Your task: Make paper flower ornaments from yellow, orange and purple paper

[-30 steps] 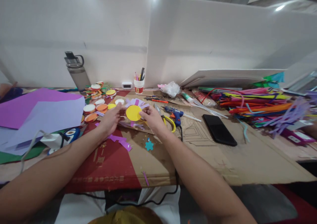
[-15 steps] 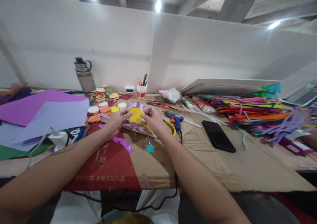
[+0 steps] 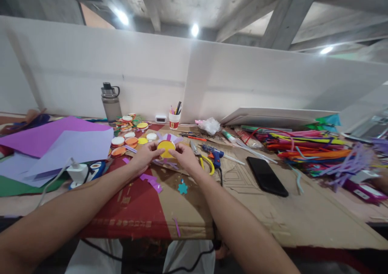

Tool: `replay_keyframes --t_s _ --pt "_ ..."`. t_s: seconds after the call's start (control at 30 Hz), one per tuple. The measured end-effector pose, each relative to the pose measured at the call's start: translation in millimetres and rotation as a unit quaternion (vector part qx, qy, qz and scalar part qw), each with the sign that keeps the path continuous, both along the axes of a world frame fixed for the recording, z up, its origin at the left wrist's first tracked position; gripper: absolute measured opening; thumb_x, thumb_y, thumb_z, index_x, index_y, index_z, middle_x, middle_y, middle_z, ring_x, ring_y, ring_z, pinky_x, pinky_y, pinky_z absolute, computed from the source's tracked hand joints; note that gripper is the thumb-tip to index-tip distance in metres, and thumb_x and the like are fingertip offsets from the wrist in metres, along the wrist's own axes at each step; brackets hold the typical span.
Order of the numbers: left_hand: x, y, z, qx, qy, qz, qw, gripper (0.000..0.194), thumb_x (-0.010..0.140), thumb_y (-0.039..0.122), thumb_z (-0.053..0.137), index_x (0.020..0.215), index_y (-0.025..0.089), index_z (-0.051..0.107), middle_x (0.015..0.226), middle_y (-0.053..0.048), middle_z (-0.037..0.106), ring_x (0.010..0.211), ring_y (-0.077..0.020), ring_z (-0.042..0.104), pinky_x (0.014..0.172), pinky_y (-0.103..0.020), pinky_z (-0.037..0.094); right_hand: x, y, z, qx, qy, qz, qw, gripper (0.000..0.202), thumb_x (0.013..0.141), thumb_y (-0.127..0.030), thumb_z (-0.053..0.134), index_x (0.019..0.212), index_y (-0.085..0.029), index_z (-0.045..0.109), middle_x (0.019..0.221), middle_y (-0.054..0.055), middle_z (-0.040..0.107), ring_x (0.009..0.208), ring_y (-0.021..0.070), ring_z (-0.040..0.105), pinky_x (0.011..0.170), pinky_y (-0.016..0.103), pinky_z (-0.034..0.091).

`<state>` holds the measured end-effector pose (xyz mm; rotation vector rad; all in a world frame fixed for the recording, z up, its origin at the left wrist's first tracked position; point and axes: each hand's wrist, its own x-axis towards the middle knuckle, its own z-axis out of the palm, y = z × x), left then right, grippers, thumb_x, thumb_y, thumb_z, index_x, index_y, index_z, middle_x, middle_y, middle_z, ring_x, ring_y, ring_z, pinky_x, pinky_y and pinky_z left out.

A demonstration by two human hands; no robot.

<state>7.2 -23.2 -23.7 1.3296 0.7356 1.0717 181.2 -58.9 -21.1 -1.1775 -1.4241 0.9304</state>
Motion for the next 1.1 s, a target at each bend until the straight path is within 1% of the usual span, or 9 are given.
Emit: replay_keyframes --t_s 0.1,0.3,0.53,0.6,0.7,0.8,0.9,1.0,1.1 --pt "0 0 -1.0 -0.004 0.004 0.004 1.0 0.032 0.06 0.035 0.082 0.075 0.015 0.062 0.07 0.001 0.061 0.056 -0.0087 0.05 0.055 -0.023 0.04 -1 2 -2.4 0.004 0.011 -0.009 1.0 0.028 0.067 -0.043 0.071 0.072 -0.018 0.06 0.068 -0.001 0.058 0.062 0.0124 0.048 0.061 0.028 0.038" --pt "1 -2 0.5 -0.026 -0.017 -0.005 1.0 0.033 0.057 0.034 0.084 0.077 0.014 0.066 0.07 0.0 0.063 0.054 -0.0075 0.049 0.052 -0.021 0.035 -1 4 -6.6 0.006 0.035 -0.02 0.999 0.03 0.066 -0.045 0.072 0.071 -0.018 0.062 0.067 -0.001 0.058 0.06 0.012 0.048 0.059 0.027 0.038" --pt "1 -2 5.9 -0.059 -0.05 -0.021 0.997 0.034 0.057 0.029 0.085 0.082 0.012 0.069 0.076 -0.003 0.067 0.063 -0.01 0.059 0.055 -0.02 0.042 1 2 -2.5 0.018 0.045 -0.007 0.999 0.033 0.068 -0.048 0.072 0.081 -0.018 0.065 0.073 -0.001 0.059 0.061 0.0108 0.045 0.06 0.027 0.036" --pt "1 -3 8.2 -0.077 -0.073 -0.026 0.994 0.032 0.058 0.026 0.085 0.082 0.012 0.069 0.078 -0.004 0.068 0.063 -0.0089 0.059 0.054 -0.019 0.043 0 1 -0.4 0.015 0.061 0.012 0.998 0.034 0.07 -0.049 0.07 0.086 -0.019 0.065 0.071 -0.003 0.056 0.058 0.0098 0.042 0.058 0.026 0.035" --pt "1 -1 10.7 -0.126 -0.122 -0.018 0.984 0.028 0.061 0.022 0.084 0.082 0.013 0.068 0.078 -0.003 0.068 0.06 -0.008 0.06 0.053 -0.018 0.045 -1 1 -0.6 0.01 0.083 0.025 0.996 0.035 0.074 -0.054 0.066 0.082 -0.02 0.064 0.066 -0.004 0.052 0.055 0.0093 0.039 0.055 0.026 0.033" --pt "0 2 12.9 -0.188 -0.173 -0.004 0.967 0.024 0.066 0.019 0.08 0.084 0.014 0.065 0.073 -0.002 0.068 0.056 -0.0073 0.059 0.052 -0.019 0.047 1 4 -3.5 0.01 0.1 0.007 0.995 0.04 0.075 -0.059 0.063 0.079 -0.02 0.063 0.068 -0.002 0.054 0.055 0.0094 0.041 0.054 0.026 0.035" --pt "-1 5 14.7 -0.219 -0.204 0.004 0.954 0.019 0.071 0.017 0.076 0.085 0.013 0.064 0.066 -0.001 0.065 0.054 -0.0075 0.058 0.052 -0.019 0.048 5 4 -3.4 0.014 0.082 -0.02 0.996 0.04 0.075 -0.059 0.062 0.081 -0.02 0.064 0.069 -0.002 0.055 0.055 0.0096 0.041 0.053 0.025 0.034" --pt "-3 7 13.9 -0.211 -0.207 -0.002 0.955 0.016 0.073 0.017 0.074 0.084 0.014 0.063 0.069 -0.002 0.067 0.056 -0.0084 0.059 0.053 -0.02 0.048 8 2 1.6 0.028 0.063 -0.04 0.997 0.036 0.075 -0.055 0.062 0.078 -0.02 0.063 0.069 -0.002 0.055 0.055 0.0094 0.041 0.053 0.025 0.034" --pt "-3 7 11.2 -0.175 -0.18 -0.017 0.968 0.019 0.071 0.018 0.075 0.086 0.014 0.064 0.083 -0.005 0.071 0.063 -0.0097 0.062 0.056 -0.021 0.048 9 -2 7.5 0.039 0.07 -0.018 0.997 0.032 0.076 -0.052 0.063 0.081 -0.02 0.063 0.073 -0.002 0.057 0.057 0.0089 0.042 0.054 0.025 0.036"
